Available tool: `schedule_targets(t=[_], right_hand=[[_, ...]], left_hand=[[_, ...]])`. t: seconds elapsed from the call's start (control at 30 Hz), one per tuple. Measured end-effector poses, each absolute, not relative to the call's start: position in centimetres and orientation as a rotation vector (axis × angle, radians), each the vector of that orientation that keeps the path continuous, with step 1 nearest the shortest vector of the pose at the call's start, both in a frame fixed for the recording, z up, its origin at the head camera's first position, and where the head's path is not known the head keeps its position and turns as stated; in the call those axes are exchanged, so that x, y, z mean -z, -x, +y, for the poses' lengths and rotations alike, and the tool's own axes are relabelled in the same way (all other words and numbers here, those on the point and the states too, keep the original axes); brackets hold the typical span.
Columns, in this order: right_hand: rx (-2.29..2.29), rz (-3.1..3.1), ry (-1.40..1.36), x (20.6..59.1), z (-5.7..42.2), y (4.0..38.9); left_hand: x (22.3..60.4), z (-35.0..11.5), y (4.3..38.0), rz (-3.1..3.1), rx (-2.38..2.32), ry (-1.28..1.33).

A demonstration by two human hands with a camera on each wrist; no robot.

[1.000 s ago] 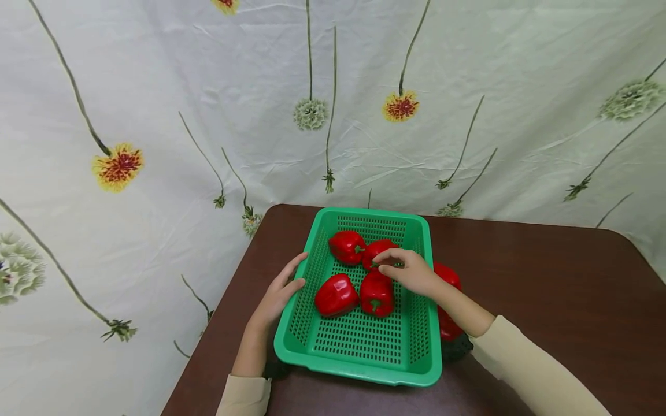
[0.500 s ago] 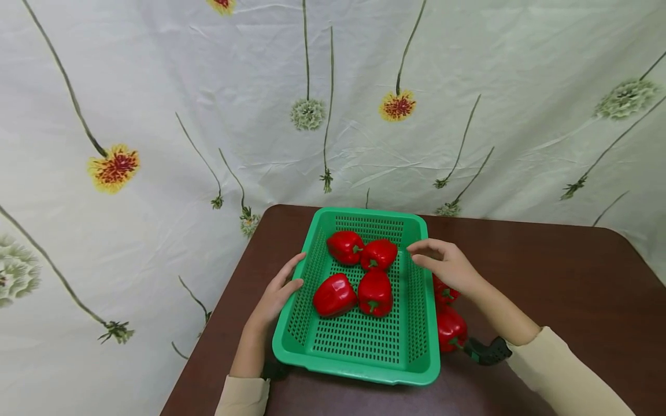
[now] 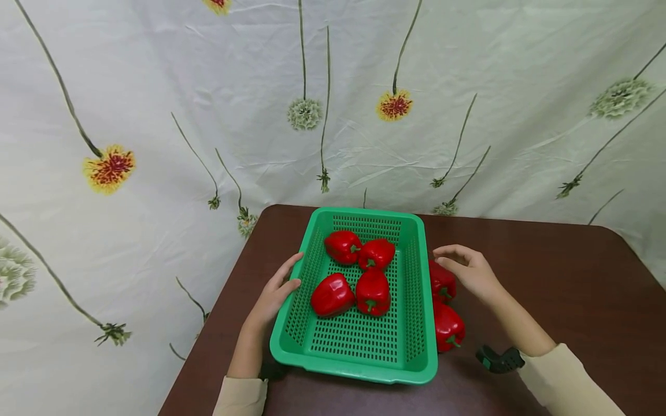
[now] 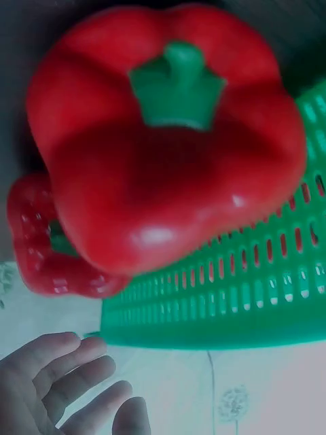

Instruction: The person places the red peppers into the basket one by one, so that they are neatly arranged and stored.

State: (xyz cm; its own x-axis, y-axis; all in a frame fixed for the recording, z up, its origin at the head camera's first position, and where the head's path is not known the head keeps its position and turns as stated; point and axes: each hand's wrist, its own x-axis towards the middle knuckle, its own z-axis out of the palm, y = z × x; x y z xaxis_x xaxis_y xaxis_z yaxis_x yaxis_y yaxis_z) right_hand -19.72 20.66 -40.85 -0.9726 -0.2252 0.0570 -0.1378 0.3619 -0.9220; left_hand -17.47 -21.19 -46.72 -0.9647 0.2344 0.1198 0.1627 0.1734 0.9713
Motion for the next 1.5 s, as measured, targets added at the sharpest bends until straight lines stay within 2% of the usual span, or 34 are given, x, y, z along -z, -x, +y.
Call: schedule_targets(t=[0.43, 0.77, 1.5], right_hand=[[1.645, 2.542, 0.246, 43.4, 21.7, 20.1], [1.647, 2.48, 0.303, 45.7, 21.6, 20.2], [1.751, 2.389, 0.194, 47.1, 21.1, 20.2]], left_hand=[[46.7, -21.2, 17.5, 2.366, -1.938, -0.406], [46.7, -21.1, 17.4, 2.368, -1.935, -0.398], [46.6, -21.1, 17.4, 2.36, -1.952, -0.397]])
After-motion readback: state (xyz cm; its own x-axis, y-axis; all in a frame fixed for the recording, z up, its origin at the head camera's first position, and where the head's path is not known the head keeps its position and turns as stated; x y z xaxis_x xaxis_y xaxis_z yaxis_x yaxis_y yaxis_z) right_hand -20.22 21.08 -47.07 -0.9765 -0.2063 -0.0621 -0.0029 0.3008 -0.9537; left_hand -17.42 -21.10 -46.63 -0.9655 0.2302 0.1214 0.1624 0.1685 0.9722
